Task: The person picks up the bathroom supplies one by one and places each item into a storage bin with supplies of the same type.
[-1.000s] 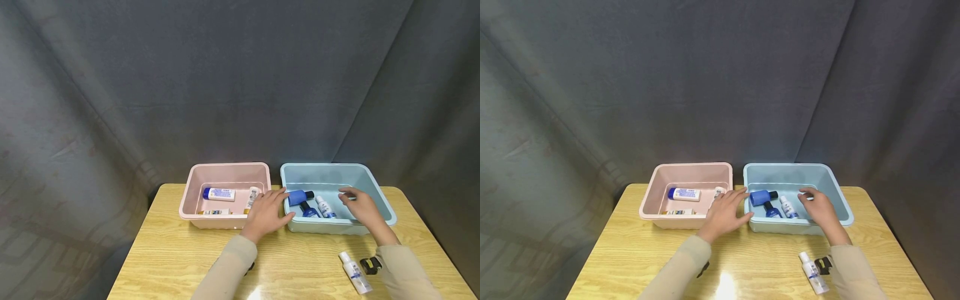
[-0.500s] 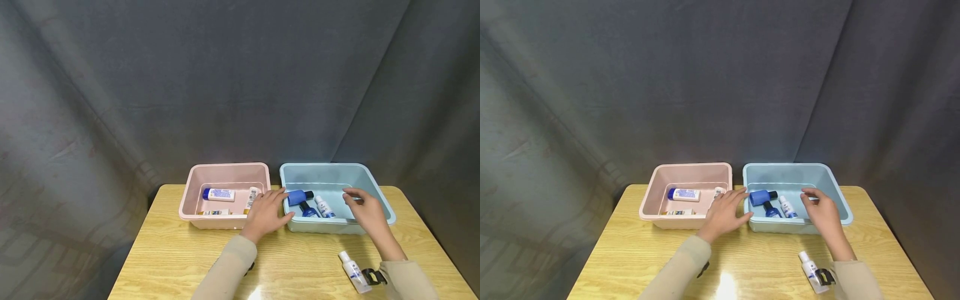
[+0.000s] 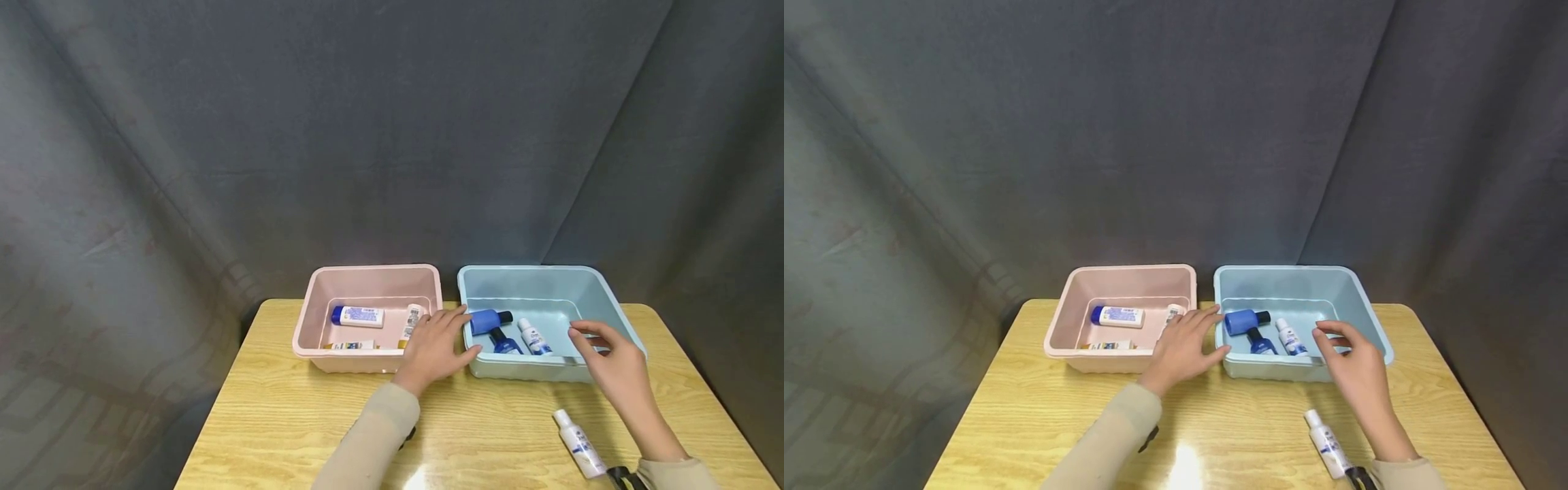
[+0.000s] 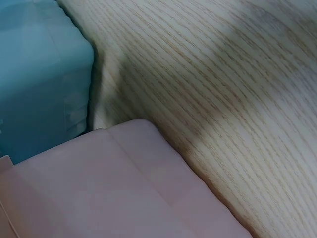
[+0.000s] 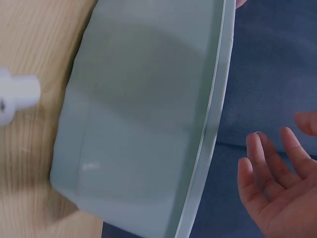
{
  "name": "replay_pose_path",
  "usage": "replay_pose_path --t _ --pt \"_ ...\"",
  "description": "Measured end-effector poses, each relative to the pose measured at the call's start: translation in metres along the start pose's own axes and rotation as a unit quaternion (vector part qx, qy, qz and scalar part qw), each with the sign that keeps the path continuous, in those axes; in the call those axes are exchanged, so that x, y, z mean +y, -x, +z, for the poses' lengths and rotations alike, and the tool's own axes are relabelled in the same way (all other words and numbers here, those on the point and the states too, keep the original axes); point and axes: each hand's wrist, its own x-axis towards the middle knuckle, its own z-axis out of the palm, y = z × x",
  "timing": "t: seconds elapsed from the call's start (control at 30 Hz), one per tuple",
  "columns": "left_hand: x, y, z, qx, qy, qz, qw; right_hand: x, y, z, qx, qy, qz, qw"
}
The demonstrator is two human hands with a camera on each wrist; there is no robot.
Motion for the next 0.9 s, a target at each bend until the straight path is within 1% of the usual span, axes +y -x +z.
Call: replay_pose_path --t 0.17,0.3,0.43,0.57,0.73,0.9 --pt "0.0 -0.002 0.001 0.004 0.005 0.002 1.0 0.004 0.008 -0.007 -0.001 -0.001 0.003 1.0" --pt "0.0 -0.002 0.001 0.001 0.0 0.0 1.0 0.008 0.016 -0.009 -0.001 0.0 0.019 1.0" --pt "0.001 -0.001 -0.001 -0.006 0.005 -0.001 1.0 0.011 0.027 -0.01 0.011 0.0 0.04 0.999" --pt "0.001 -0.001 -0.002 -0.009 0.003 -0.001 1.0 0.013 0.036 -0.01 0.025 0.001 0.049 0.999" --pt "0.001 -0.001 -0.002 -0.006 0.007 -0.003 0.9999 0.016 0.046 -0.009 0.017 0.002 0.058 0.998" --pt "0.001 -0.001 -0.001 -0.003 0.008 -0.004 1.0 0.023 0.055 -0.005 0.009 0.017 0.071 0.997"
